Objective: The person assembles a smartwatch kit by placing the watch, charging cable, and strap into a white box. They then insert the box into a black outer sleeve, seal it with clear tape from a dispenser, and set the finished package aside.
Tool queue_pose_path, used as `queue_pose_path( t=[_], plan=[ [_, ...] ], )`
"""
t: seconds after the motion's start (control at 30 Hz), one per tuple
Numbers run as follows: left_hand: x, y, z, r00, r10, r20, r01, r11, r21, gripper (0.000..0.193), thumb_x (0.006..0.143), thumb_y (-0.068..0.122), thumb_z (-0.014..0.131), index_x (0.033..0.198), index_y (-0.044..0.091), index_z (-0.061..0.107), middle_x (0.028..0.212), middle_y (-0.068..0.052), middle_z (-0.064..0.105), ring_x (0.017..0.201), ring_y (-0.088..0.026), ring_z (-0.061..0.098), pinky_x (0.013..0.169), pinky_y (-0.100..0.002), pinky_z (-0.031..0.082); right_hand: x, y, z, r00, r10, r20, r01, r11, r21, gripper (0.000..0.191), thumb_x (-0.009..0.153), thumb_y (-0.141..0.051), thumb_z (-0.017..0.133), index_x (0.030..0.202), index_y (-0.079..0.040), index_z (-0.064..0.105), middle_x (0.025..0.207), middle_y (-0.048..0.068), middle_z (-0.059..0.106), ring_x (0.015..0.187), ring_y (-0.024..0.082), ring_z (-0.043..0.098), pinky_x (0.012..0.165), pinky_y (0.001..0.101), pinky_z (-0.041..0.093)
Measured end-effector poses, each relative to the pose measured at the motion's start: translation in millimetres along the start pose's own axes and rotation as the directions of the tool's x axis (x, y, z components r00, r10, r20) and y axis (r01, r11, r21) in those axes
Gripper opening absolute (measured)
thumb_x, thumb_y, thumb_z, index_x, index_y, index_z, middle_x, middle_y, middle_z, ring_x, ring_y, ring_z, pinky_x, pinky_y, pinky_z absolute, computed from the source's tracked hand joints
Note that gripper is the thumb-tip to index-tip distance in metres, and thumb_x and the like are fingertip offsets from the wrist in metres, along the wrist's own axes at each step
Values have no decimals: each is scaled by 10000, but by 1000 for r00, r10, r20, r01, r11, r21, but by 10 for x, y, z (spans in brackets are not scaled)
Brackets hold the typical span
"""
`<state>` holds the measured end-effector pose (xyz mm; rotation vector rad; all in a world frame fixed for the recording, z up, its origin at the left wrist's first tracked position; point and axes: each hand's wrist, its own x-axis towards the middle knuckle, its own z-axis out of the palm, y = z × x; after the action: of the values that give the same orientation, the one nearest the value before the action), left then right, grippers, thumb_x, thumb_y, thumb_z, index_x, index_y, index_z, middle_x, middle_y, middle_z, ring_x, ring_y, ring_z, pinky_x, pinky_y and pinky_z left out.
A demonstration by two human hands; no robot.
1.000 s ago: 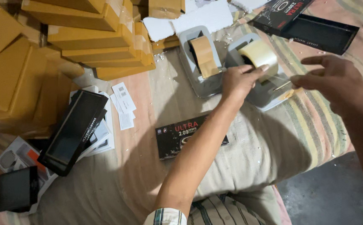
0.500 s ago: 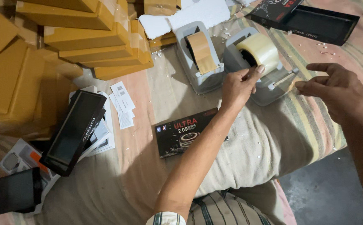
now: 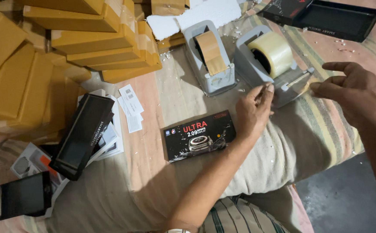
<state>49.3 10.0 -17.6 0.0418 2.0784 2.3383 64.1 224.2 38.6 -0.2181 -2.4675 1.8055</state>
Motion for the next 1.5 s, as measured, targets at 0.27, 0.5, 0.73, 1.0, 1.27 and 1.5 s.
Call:
queue_pose_path(
  t=[0.27, 0.5, 0.73, 1.0, 1.27, 1.5],
  plan=[
    [-39, -85, 18, 997, 73, 3, -72, 990, 119, 385, 1028, 268, 642, 1316, 30, 736, 745, -75, 612, 663, -122, 551, 573, -316, 494, -31, 27, -42, 998, -55, 13, 55, 998, 28, 693, 937, -48, 745, 1460, 227, 384, 1028, 334, 708, 995, 306, 721, 878, 320, 548],
    [-331, -73, 122, 1000, -2, 23, 8, 968, -252, 403, 1057, 302, 656, 1121, -96, 667, 901, -84, 732, 785, -157, 717, 667, -283, 600, -105, 339, 1, 999, -41, 15, 38, 984, 176, 620, 990, -63, 719, 1483, 164, 420, 1049, 197, 710, 950, 193, 704, 845, 288, 552],
    [-316, 94, 468, 1000, -1, -29, -3, 989, -151, 453, 962, 358, 764, 1072, -81, 758, 938, -53, 768, 827, -70, 682, 763, -219, 538, -165, 468, 180, 997, 22, -79, 4, 948, 320, 543, 998, -15, 704, 1472, 104, 467, 1025, 132, 696, 913, 154, 687, 814, 252, 559],
    [-211, -48, 826, 984, -20, -180, 5, 997, -83, 392, 991, 356, 762, 1036, -32, 798, 822, -65, 732, 753, -76, 591, 685, -284, 497, -285, 295, 243, 995, 38, -97, -4, 945, 327, 481, 987, -13, 704, 1411, 67, 491, 1079, 112, 706, 975, 146, 695, 840, 258, 568],
    [-44, -288, 796, 985, -72, -157, 121, 937, 328, 446, 942, 459, 703, 965, 22, 789, 681, -166, 710, 573, -200, 646, 624, -368, 512, -292, 338, 260, 984, 46, -170, -57, 997, -59, 519, 934, -89, 765, 1368, 66, 528, 1075, 202, 734, 947, 215, 724, 801, 315, 565],
    [-783, -101, 300, 969, 231, 85, -246, 887, 390, 359, 1068, 364, 638, 894, 84, 782, 749, -97, 709, 677, -210, 683, 684, -345, 526, -897, 432, 325, 986, 102, -134, -91, 992, 87, 538, 948, -49, 752, 1436, 55, 552, 1115, 198, 721, 932, 225, 692, 790, 330, 553]
  ],
)
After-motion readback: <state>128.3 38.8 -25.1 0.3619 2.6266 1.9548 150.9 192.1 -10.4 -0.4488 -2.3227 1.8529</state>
